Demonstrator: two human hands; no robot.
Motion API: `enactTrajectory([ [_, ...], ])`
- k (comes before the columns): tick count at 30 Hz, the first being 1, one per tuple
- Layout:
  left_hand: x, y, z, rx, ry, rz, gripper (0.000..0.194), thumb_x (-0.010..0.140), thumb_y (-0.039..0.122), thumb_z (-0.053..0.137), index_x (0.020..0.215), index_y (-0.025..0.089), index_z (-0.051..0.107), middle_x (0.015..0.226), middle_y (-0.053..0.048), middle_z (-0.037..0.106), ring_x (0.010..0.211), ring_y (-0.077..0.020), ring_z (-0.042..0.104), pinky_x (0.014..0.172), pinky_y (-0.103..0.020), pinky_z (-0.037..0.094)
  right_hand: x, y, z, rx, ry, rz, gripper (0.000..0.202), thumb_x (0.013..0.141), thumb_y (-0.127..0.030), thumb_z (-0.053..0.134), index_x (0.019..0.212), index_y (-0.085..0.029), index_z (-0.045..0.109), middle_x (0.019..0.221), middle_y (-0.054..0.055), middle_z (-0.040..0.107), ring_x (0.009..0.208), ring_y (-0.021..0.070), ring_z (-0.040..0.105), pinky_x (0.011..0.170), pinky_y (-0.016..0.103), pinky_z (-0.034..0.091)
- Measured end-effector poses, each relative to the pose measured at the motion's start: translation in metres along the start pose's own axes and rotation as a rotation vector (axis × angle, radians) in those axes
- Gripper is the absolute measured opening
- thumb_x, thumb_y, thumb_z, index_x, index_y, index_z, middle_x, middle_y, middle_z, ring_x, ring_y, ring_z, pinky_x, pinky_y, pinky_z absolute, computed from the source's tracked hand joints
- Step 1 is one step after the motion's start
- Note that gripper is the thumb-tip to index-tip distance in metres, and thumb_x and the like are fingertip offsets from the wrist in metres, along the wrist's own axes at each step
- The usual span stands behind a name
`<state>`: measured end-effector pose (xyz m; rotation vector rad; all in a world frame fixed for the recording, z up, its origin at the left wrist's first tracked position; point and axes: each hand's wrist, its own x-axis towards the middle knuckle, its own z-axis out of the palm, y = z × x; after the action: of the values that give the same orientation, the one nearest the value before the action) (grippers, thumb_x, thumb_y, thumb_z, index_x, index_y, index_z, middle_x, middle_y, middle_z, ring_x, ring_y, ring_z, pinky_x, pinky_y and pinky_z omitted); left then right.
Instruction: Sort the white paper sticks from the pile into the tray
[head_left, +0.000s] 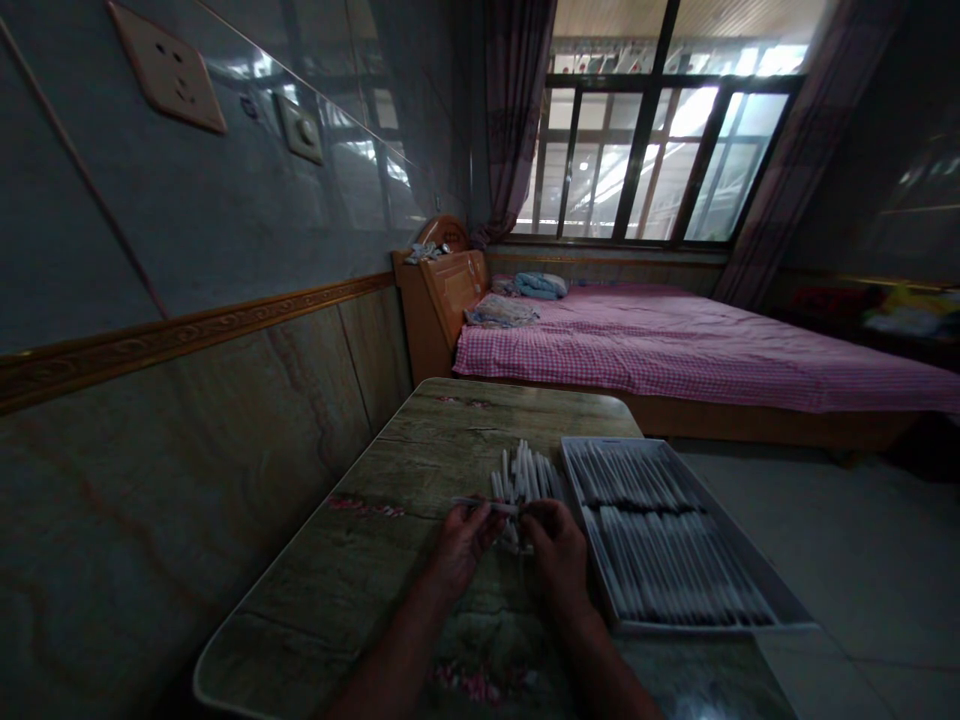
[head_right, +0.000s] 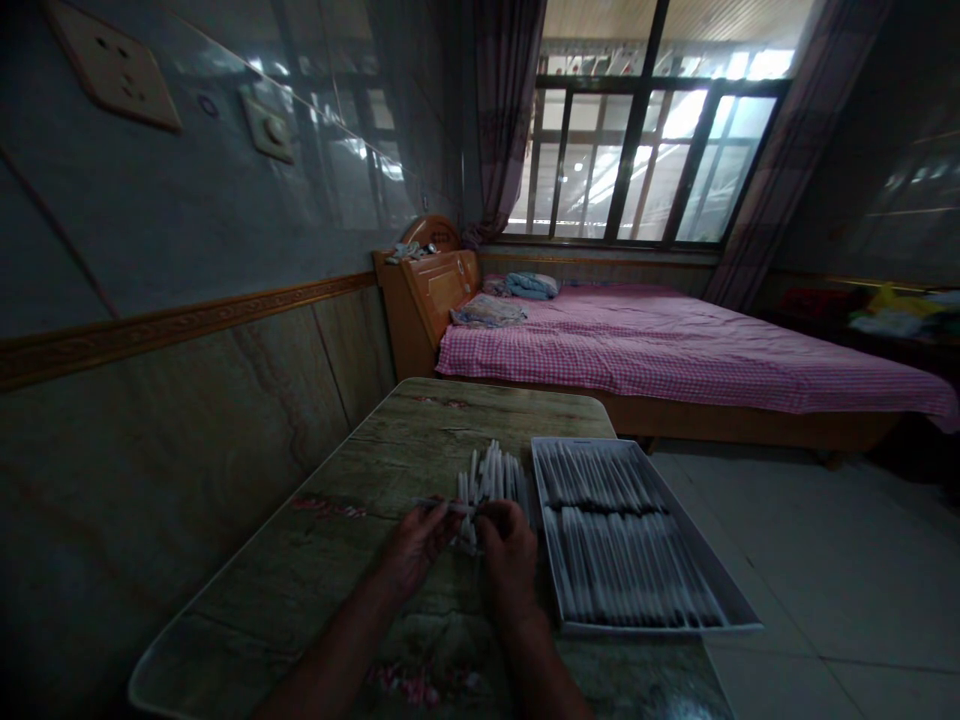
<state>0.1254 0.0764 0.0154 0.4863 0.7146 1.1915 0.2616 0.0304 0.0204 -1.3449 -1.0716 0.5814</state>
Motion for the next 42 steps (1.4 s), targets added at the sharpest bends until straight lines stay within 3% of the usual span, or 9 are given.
enactTrajectory([
  [8,0.000,-0.004,0.000,0.041,-0.003,0.073,0.040,0.056,0.021,0.088,0.081,0.016,0.058,0.077,-0.004,0.074,0.072,-0.0180,0.072,0.067,-0.026,0.059,0.000,0.011,-0.007,-0.162,-0.063,-0.167,0.014,0.082,-0.032,0.055,0.085,-0.020,0.064,0.081,0.004,0.071,0.077,0.0187,0.066,0.072,0.028,0.049],
  [15,-0.001,-0.004,0.000,0.099,0.007,0.119,0.045,0.052,0.028,0.089,0.082,0.016,0.058,0.076,-0.003,0.074,0.073,-0.0199,0.072,0.066,-0.028,0.058,-0.001,0.015,-0.009,-0.189,-0.080,-0.159,0.016,0.084,-0.031,0.052,0.087,-0.021,0.064,0.085,0.004,0.071,0.078,0.0185,0.065,0.073,0.029,0.050],
  [25,0.000,-0.004,0.000,0.115,0.028,0.125,0.043,0.054,0.025,0.089,0.082,0.016,0.057,0.074,-0.002,0.071,0.069,-0.0173,0.070,0.065,-0.027,0.057,-0.003,0.010,-0.010,-0.301,-0.098,-0.250,0.015,0.083,-0.027,0.050,0.086,-0.021,0.063,0.080,0.003,0.069,0.077,0.0178,0.065,0.072,0.027,0.049],
  [35,-0.002,-0.004,0.001,0.144,-0.007,0.126,0.045,0.053,0.028,0.088,0.083,0.017,0.057,0.074,-0.001,0.071,0.067,-0.0180,0.070,0.063,-0.028,0.057,-0.003,0.014,-0.012,-0.241,-0.124,-0.224,0.022,0.085,-0.027,0.051,0.103,-0.020,0.061,0.090,0.005,0.071,0.080,0.0182,0.067,0.072,0.027,0.052],
  [42,-0.004,-0.002,0.001,0.152,-0.024,0.121,0.047,0.052,0.030,0.089,0.082,0.017,0.056,0.073,-0.001,0.071,0.065,-0.0168,0.070,0.062,-0.027,0.057,-0.006,0.013,-0.011,-0.611,-0.141,-0.435,0.022,0.093,-0.023,0.041,0.082,-0.021,0.060,0.077,0.005,0.063,0.075,0.0180,0.060,0.070,0.026,0.044],
])
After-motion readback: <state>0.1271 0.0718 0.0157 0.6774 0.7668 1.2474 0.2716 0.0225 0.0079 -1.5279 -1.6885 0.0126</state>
